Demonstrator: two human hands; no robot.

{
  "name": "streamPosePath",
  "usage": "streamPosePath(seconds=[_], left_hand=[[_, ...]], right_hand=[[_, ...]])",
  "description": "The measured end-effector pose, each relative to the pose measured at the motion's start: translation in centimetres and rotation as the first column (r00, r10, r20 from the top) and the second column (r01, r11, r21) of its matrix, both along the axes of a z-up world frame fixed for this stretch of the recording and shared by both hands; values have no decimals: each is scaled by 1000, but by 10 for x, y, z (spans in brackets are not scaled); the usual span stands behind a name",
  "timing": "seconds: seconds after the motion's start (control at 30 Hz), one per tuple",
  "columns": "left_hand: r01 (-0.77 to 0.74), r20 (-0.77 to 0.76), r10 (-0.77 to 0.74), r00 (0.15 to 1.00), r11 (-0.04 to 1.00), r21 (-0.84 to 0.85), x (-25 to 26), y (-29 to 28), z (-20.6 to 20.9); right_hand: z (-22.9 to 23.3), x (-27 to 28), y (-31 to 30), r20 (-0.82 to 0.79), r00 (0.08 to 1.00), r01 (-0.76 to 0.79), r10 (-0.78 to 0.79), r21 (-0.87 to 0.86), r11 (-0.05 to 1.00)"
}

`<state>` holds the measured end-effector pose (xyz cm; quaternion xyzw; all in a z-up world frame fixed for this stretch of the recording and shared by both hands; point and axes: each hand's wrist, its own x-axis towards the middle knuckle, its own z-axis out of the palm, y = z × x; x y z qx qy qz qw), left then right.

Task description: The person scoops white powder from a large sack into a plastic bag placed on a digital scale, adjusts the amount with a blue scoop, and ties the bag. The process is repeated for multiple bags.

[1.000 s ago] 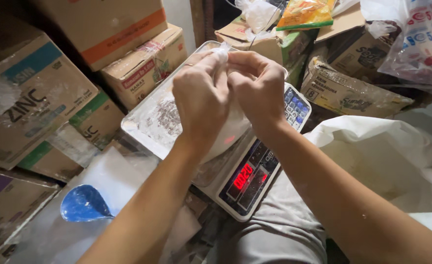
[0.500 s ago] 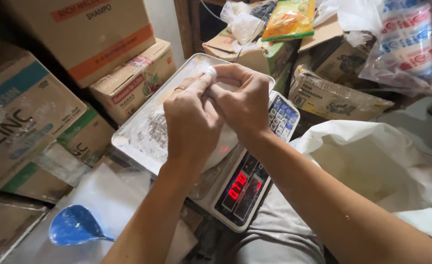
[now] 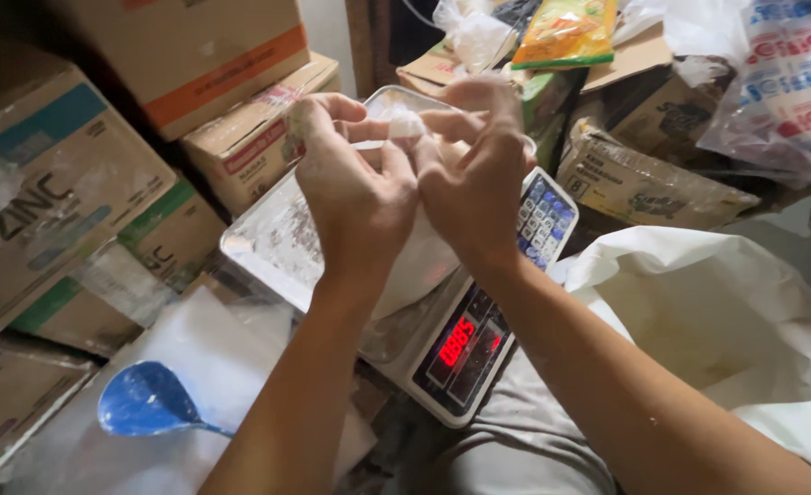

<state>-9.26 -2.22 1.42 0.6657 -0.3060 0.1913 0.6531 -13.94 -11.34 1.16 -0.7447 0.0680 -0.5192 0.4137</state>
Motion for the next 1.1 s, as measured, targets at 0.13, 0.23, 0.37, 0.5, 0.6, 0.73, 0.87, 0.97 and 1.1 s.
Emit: streamPosePath(seconds=[0.13, 0.23, 0.37, 0.5, 0.6, 0.73, 0.87, 0.97, 1.1], left_hand=[[-19, -79, 19, 997, 1000, 6, 8, -3, -10], [-26, -23, 26, 999, 1000, 15, 11, -4, -13], [37, -67, -36, 997, 999, 12, 16, -3, -15], [29, -6, -29, 1000, 1000, -6, 18, -4, -16], [85, -86, -89, 992, 995, -47, 20, -5, -16], [151, -106, -160, 981, 984, -93, 20, -4, -15], [128, -192, -142, 971, 988, -83, 16, 0, -13], [89, -102, -92, 991, 996, -30, 9, 0, -13], [113, -201, -106, 974, 993, 23, -5, 1, -12]], right_hand=[[-16, 5, -7, -1, 1000, -30, 30, -10, 999], [-19, 8, -24, -60, 991, -125, 121, -60, 990], [-12, 10, -40, -74, 880, -433, 470, 282, 856], [-1, 5, -39, -2, 780, -564, 626, 431, 704], [8, -7, -42, -56, 741, -539, 669, 546, 642], [16, -11, -53, -158, 680, -511, 716, 599, 617], [17, -12, -67, 41, 520, -620, 853, 705, 344], [13, -16, -73, 184, 492, -642, 851, 736, 212], [12, -23, -77, 152, 532, -614, 833, 747, 256]])
